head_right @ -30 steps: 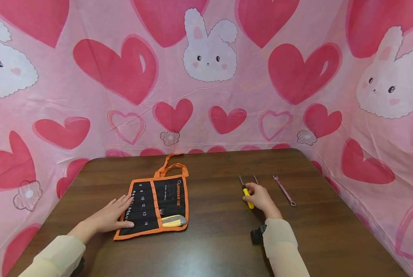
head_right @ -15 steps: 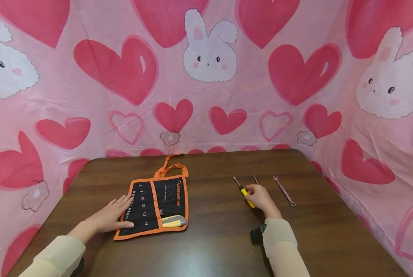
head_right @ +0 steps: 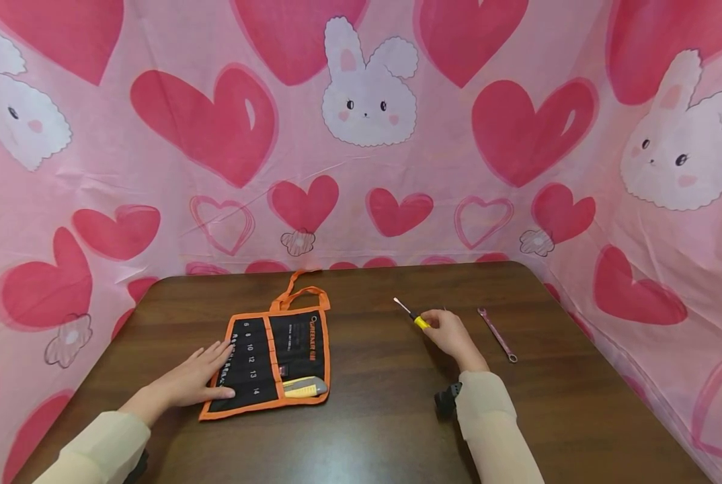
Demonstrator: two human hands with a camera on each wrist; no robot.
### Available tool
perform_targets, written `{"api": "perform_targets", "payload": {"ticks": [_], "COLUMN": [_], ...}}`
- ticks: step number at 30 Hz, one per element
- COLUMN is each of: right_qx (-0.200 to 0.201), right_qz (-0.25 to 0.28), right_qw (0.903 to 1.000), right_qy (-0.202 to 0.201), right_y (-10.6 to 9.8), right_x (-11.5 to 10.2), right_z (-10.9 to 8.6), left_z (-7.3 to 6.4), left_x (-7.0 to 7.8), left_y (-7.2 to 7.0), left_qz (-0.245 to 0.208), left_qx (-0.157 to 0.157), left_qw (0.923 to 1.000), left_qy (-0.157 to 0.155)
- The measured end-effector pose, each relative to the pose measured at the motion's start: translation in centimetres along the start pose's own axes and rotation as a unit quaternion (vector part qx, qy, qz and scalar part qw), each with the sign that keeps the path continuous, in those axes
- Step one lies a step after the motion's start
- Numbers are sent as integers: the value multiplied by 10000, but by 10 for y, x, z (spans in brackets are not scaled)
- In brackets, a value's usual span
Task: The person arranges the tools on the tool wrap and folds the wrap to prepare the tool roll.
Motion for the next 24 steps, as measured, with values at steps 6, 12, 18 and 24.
{"api": "perform_targets", "payload": {"ticks": [6, 12, 18, 24], "right_qx": [80, 105, 131, 180], "right_qz": [-7, 13, 26, 157], "right_qw": [9997, 9990, 9981, 9957], "right_qy": [-241, -426, -608, -898], "right_y": [-3, -5, -7, -4], "right_x": [-10, -24, -36, -48], "right_z": [8, 15, 20, 23], "left_z": [1, 1, 1, 1], "left_x": [-1, -2, -1, 0], "left_y": [1, 1, 0, 0], "left_qz": [25, 59, 82, 74], "left_qx": [-6, 37, 50, 46], "left_qw": [10000, 10000, 9999, 9999], "left_qy": [1, 31, 48, 53]}}
Point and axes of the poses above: each hand's wrist, its own z-axis towards the middle knuckle, its own y-axis out of the palm, x = y × z, the point moved 2 cm from there along z, towards the middle knuckle, and after that the axes turned 6 degrees about x, right-handed, at the moved point
